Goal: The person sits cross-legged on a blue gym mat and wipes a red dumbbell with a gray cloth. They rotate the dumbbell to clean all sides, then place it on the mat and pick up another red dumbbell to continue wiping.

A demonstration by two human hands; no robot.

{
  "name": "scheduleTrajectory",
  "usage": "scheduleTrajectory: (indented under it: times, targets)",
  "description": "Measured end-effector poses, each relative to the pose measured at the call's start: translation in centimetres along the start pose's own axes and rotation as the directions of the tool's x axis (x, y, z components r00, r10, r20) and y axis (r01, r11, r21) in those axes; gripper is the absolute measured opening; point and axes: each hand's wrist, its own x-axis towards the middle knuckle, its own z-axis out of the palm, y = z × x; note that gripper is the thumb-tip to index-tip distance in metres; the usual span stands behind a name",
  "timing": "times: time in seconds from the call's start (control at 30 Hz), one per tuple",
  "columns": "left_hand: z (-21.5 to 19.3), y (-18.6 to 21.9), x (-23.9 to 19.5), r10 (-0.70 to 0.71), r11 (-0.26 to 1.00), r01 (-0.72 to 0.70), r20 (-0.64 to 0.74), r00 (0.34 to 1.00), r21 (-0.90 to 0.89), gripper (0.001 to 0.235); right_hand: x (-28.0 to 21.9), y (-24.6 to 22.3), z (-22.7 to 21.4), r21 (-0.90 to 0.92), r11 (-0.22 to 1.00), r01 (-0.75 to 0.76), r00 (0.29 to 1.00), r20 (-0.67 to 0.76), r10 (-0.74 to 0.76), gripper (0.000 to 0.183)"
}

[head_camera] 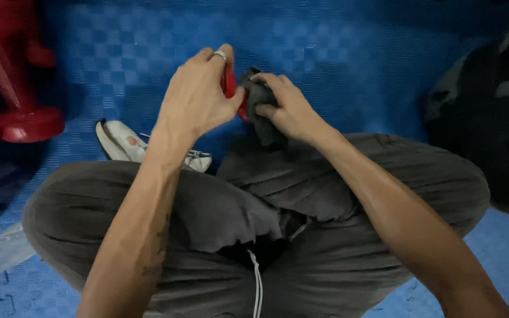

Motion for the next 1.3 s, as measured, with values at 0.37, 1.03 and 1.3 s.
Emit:
scheduleTrajectory:
  times: [0.37, 1.03, 1.3]
  targets:
    - [1.5, 2.2, -0.7, -0.714, 0.102, 0.143, 0.027, 0.699, -0.984, 0.031, -1.7, -3.8, -3.3, 0.107, 0.717, 0.688, 0.597, -0.646, -0.476, 0.038]
    - [-2.7, 4.9, -2.0, -0.154, 0.879, -0.16, -0.587, 0.795, -0.448, 0.011, -4.1, -3.0, -4.5, 0.843, 0.481, 0.239, 0.971, -0.22, -0.096, 0.066]
    - [-3.3, 4.8, -2.2, -0.717, 0.21, 0.186, -0.022, 0.697, -0.96, 0.021, -2.2, -4.3, -4.0, -0.078, 0.82, 0.568, 0.731, -0.411, -0.545, 0.056]
